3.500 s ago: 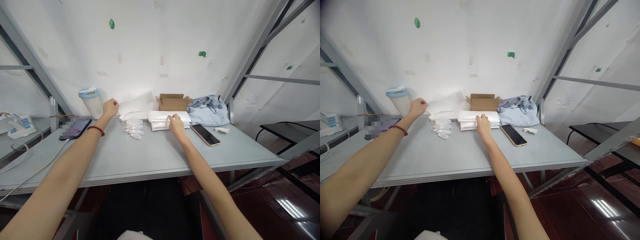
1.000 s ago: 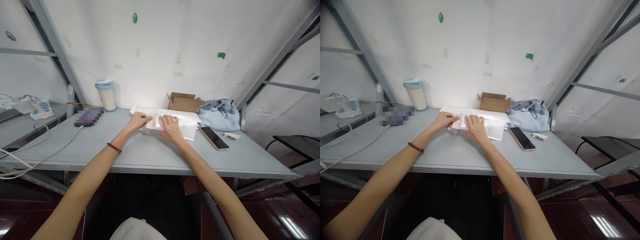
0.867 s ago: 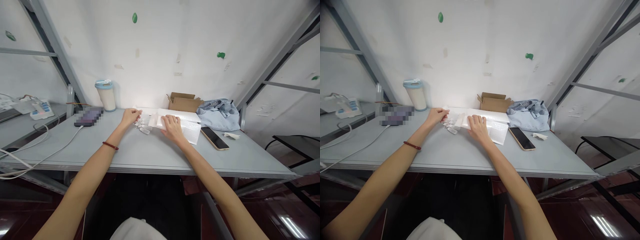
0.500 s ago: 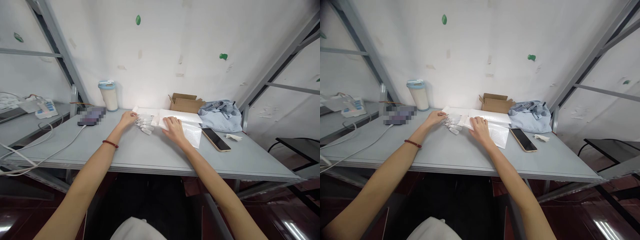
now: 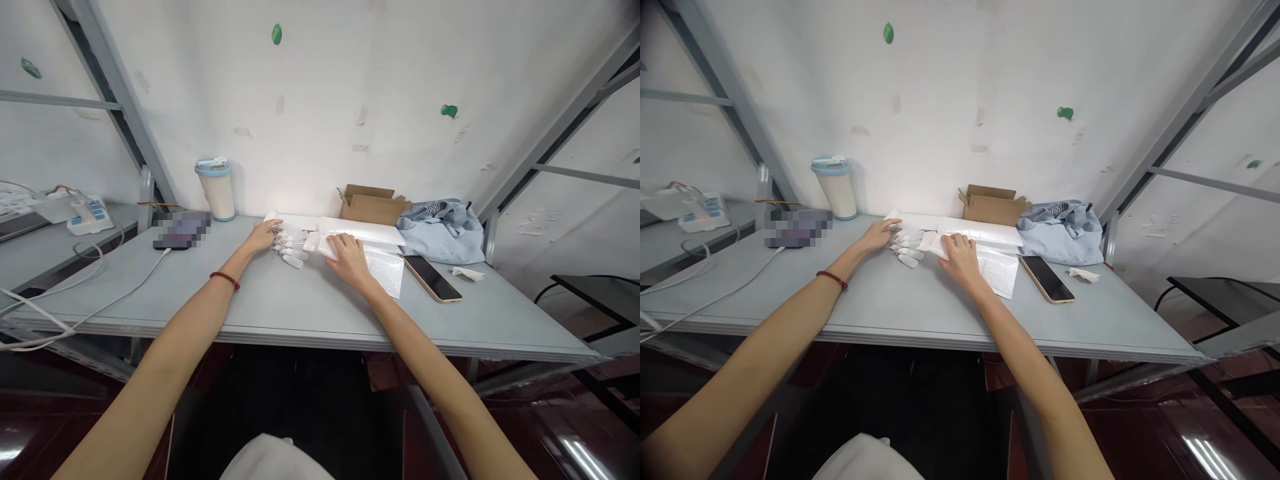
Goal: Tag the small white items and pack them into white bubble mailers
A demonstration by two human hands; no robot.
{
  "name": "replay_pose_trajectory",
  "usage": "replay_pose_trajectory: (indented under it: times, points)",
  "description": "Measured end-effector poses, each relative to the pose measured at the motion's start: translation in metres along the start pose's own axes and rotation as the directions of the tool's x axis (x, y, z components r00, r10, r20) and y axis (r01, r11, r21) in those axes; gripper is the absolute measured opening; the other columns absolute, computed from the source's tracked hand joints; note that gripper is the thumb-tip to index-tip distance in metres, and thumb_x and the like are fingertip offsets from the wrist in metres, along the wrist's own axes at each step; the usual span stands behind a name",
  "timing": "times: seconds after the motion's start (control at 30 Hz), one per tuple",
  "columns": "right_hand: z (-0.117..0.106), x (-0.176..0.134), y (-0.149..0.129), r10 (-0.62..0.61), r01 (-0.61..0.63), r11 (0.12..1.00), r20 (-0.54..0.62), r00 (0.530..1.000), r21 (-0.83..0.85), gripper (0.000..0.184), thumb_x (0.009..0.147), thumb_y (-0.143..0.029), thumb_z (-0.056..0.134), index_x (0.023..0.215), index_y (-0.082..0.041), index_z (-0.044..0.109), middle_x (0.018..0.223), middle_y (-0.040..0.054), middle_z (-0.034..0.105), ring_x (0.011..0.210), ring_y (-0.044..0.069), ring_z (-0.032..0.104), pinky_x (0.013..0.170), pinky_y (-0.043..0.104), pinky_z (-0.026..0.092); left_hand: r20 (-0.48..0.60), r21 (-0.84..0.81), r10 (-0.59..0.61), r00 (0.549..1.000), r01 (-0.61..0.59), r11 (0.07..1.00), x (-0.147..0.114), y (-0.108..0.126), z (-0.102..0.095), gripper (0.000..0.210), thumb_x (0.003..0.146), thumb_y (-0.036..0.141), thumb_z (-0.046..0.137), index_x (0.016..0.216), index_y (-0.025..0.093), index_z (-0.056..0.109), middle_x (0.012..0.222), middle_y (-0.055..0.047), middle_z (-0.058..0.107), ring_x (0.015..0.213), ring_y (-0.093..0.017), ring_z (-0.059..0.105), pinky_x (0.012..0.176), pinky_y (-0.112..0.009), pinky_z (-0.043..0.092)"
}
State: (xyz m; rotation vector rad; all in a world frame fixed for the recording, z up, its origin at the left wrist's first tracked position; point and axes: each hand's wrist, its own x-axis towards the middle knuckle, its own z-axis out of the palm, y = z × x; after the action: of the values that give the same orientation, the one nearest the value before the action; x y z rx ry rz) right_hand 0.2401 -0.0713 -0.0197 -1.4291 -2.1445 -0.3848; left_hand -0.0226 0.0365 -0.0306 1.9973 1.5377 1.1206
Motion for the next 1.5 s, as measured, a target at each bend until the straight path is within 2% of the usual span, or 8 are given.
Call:
replay_pose_trajectory:
  times: [0.13,0.43,0.57,0.67,0.8,1.0,1.23,1.5]
  points:
    - [0.0,0.0,0.0,-0.002,0.002,1.0,0.005,1.0,-0.005,0.034,0.085,-0.023,0.057,0.118,-0.018,0.057,0.117,0.0137,0.06,0.109,0.029,0.05,0.09,0.039,0.033,-0.003,0.051,0.002,1.0,-0.002,0.999,0.005,-0.01,-0.002,0.071,0.056,0.011,0.045,0.123,0.015,0.067,0.123,-0.011,0.068,0.123,-0.029,0.053,0.109,-0.04,0.037]
    - [0.001,0.0,0.0,0.008,-0.007,0.999,0.034,0.999,-0.039,0.036,0.086,-0.024,0.057,0.121,-0.018,0.056,0.119,0.0143,0.059,0.112,0.029,0.049,0.091,0.039,0.034,-0.046,0.154,-0.006,0.999,0.013,0.988,0.009,-0.02,-0.008,0.053,0.065,0.011,0.048,0.113,0.015,0.069,0.114,-0.011,0.071,0.109,-0.028,0.06,0.103,-0.04,0.041]
    - [0.003,-0.001,0.001,-0.009,0.01,1.0,0.01,1.0,-0.02,0.035,0.086,-0.025,0.056,0.12,-0.019,0.056,0.119,0.0145,0.06,0.11,0.03,0.05,0.09,0.04,0.034,-0.079,0.193,0.038,0.996,-0.022,0.981,0.007,-0.016,-0.007,0.049,0.067,0.013,0.051,0.113,0.017,0.069,0.125,-0.012,0.065,0.12,-0.03,0.052,0.108,-0.043,0.035]
    - [0.003,-0.001,0.001,-0.012,0.012,1.0,0.006,1.0,-0.011,0.034,0.086,-0.025,0.055,0.119,-0.019,0.057,0.118,0.0145,0.06,0.11,0.03,0.05,0.09,0.04,0.034,-0.052,0.18,-0.01,0.999,0.019,0.983,0.004,-0.015,-0.007,0.055,0.065,0.013,0.054,0.118,0.022,0.067,0.127,-0.009,0.063,0.126,-0.032,0.045,0.108,-0.046,0.034]
    - [0.001,0.0,0.0,0.001,0.0,1.0,0.03,1.0,-0.016,0.035,0.085,-0.024,0.057,0.119,-0.019,0.057,0.118,0.0144,0.06,0.11,0.03,0.05,0.091,0.04,0.034,0.009,0.171,-0.074,0.997,0.071,0.983,-0.001,-0.012,-0.008,0.06,0.062,0.009,0.054,0.12,0.021,0.066,0.121,-0.011,0.067,0.125,-0.034,0.044,0.107,-0.05,0.033]
    - [0.0,0.0,-0.001,0.003,0.0,0.998,0.05,0.999,-0.056,0.036,0.087,-0.024,0.057,0.122,-0.018,0.056,0.119,0.0147,0.058,0.112,0.03,0.049,0.09,0.039,0.034,-0.021,0.15,-0.03,0.999,0.033,0.988,-0.003,-0.001,-0.011,0.057,0.057,0.007,0.052,0.109,0.025,0.066,0.109,-0.007,0.069,0.121,-0.033,0.046,0.105,-0.049,0.035]
    - [0.002,0.0,0.001,-0.018,0.018,1.0,0.016,1.0,-0.016,0.033,0.086,-0.025,0.055,0.118,-0.02,0.057,0.116,0.0141,0.06,0.109,0.03,0.05,0.089,0.04,0.034,0.044,0.125,0.018,0.999,-0.024,0.992,-0.004,0.006,-0.006,0.047,0.049,0.004,0.047,0.086,0.026,0.066,0.131,-0.001,0.063,0.128,-0.033,0.041,0.109,-0.054,0.029]
    - [-0.002,0.0,-0.002,0.005,-0.004,1.0,0.046,0.999,-0.022,0.032,0.085,-0.023,0.056,0.117,-0.019,0.058,0.118,0.014,0.06,0.11,0.03,0.05,0.09,0.04,0.034,0.034,0.125,0.024,0.999,-0.028,0.992,-0.004,0.006,-0.008,0.05,0.05,0.005,0.048,0.089,0.025,0.072,0.127,-0.003,0.066,0.126,-0.035,0.044,0.108,-0.054,0.027]
